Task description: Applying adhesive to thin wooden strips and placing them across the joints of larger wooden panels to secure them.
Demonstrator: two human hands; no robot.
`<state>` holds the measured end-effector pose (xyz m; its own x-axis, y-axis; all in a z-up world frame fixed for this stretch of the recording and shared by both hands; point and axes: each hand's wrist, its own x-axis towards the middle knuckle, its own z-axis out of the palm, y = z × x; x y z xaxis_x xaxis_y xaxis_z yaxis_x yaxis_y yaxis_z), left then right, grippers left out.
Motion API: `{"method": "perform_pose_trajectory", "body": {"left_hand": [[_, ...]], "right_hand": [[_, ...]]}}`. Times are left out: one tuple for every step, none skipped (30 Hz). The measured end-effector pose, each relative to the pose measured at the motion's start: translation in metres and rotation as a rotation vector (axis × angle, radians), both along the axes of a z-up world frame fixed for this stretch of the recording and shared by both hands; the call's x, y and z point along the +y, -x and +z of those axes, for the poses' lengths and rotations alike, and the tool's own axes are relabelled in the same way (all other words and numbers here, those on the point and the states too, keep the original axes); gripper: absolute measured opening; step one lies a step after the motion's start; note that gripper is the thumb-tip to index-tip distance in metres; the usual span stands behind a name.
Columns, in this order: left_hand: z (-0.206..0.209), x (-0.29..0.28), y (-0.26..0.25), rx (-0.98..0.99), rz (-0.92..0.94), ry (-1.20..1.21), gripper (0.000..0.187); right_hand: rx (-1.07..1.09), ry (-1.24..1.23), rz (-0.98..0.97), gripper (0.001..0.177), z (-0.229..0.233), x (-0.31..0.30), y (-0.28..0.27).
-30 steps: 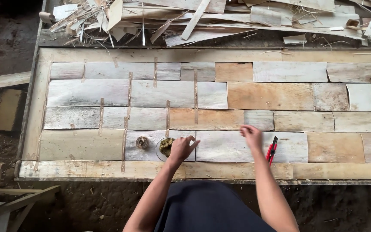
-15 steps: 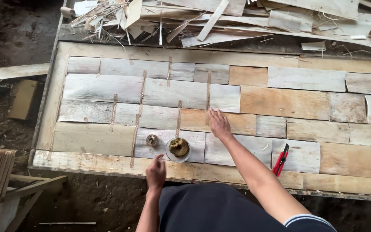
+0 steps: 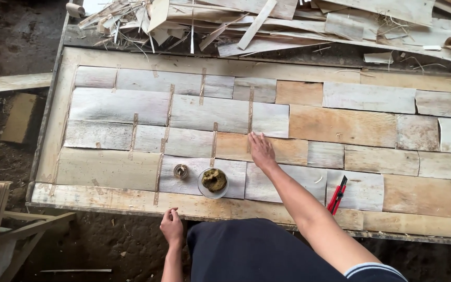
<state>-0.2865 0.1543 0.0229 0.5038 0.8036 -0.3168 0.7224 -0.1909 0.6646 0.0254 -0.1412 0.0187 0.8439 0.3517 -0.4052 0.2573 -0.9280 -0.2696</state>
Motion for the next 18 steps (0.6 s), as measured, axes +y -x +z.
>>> {"method": "perform_pose_trajectory", "body": {"left_hand": [[0.000, -0.001, 0.001, 0.005, 0.001, 0.001, 0.024], [-0.001, -0.002, -0.001, -0.001, -0.003, 0.000, 0.023], [-0.002, -0.002, -0.003, -0.007, -0.007, -0.001, 0.023], [0.000, -0.004, -0.004, -0.009, -0.003, 0.000, 0.023], [0.002, -0.006, -0.004, -0.012, -0.008, 0.021, 0.023], [0.004, -0.007, -0.004, -0.014, -0.014, 0.043, 0.024], [0.005, -0.009, -0.005, -0.015, -0.011, 0.043, 0.024], [0.005, -0.010, -0.005, -0.021, -0.025, 0.045, 0.024], [0.005, -0.011, -0.006, -0.027, -0.038, 0.046, 0.024], [0.002, -0.012, -0.007, -0.026, -0.043, 0.049, 0.024], [-0.001, -0.013, -0.007, -0.031, -0.062, 0.040, 0.023], [-0.005, -0.014, -0.008, -0.035, -0.080, 0.030, 0.023], [-0.001, -0.017, -0.010, -0.034, -0.084, 0.034, 0.023], [0.004, -0.019, -0.012, -0.045, -0.101, 0.040, 0.023], [0.009, -0.020, -0.014, -0.057, -0.119, 0.046, 0.023], [0.014, -0.021, -0.016, -0.053, -0.126, 0.048, 0.023], [0.020, -0.023, -0.018, -0.064, -0.122, 0.063, 0.020], [0.025, -0.025, -0.021, -0.075, -0.122, 0.080, 0.021]], "right_hand": [[0.005, 0.001, 0.001, 0.071, -0.007, 0.000, 0.002], [-0.009, 0.020, -0.004, 0.075, -0.012, 0.001, 0.001], [-0.024, 0.039, -0.009, 0.079, -0.017, 0.002, 0.000], [-0.026, 0.040, -0.005, 0.079, -0.012, 0.004, 0.000], [0.018, 0.074, -0.012, 0.077, -0.006, 0.007, 0.000], [0.063, 0.109, -0.020, 0.076, -0.001, 0.010, 0.001], [0.062, 0.109, -0.017, 0.076, 0.008, 0.011, 0.001], [0.091, 0.052, -0.046, 0.076, 0.016, 0.012, 0.001], [0.121, -0.006, -0.074, 0.077, 0.024, 0.012, 0.002], [0.122, -0.003, -0.079, 0.077, 0.034, 0.012, 0.001], [0.156, -0.082, -0.121, 0.076, 0.045, 0.013, 0.001], [0.190, -0.162, -0.162, 0.075, 0.055, 0.013, 0.001], [0.191, -0.159, -0.166, 0.075, 0.058, 0.007, 0.001], [0.131, -0.350, -0.307, 0.057, 0.060, 0.002, 0.002], [0.068, -0.539, -0.449, 0.044, 0.063, -0.003, 0.003], [0.070, -0.537, -0.457, 0.044, 0.042, -0.021, 0.007], [-0.094, -0.586, -0.536, 0.021, 0.022, -0.039, 0.011], [-0.264, -0.629, -0.616, 0.007, 0.002, -0.060, 0.017]]}}
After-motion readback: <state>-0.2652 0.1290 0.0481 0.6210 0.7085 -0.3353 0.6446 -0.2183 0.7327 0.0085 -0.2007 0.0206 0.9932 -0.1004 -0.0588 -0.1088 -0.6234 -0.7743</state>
